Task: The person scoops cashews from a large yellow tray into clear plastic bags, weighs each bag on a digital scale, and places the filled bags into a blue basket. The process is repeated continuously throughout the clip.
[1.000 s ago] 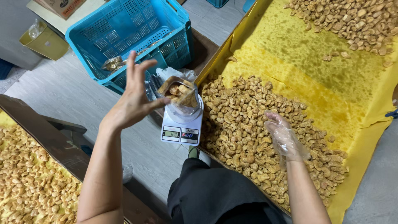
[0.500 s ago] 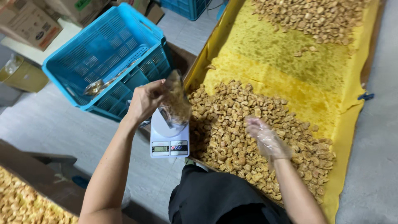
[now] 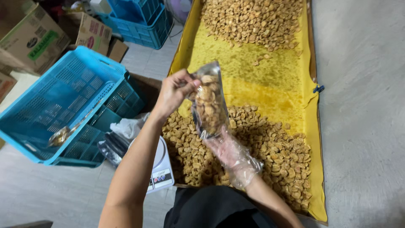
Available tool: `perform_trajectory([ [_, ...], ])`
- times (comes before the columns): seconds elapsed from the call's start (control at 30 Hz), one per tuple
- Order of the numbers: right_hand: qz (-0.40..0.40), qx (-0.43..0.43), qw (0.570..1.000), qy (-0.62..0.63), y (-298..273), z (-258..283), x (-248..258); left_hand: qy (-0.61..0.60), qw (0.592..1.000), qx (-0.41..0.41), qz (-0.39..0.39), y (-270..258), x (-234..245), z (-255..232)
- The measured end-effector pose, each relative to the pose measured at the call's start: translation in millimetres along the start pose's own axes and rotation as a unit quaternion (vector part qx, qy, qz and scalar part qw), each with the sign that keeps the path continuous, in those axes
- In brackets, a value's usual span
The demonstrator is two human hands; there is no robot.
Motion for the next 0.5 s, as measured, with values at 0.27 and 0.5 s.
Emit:
perform_trajectory([
  [0.27, -0.06, 0.022, 0.995, 0.074, 36.7, -5.6, 77.9, 0.157, 0.964, -0.118, 0.178, 7.9, -18.7, -47.4],
  [0.5, -0.008, 0.049, 0.994, 0.094, 39.3, -22.6, 87.6, 0.406, 0.863, 0.13, 0.271, 17.5, -41.4, -90.6],
])
Point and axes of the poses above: each hand's wrist, its own y-axis towards the middle knuckle, its own x-axis out of the back of the hand, z = x × y, the point moved 2 cm from there along y, towards the middle knuckle, and after that the axes turned 9 degrees about -y, right-handed, at the moved point
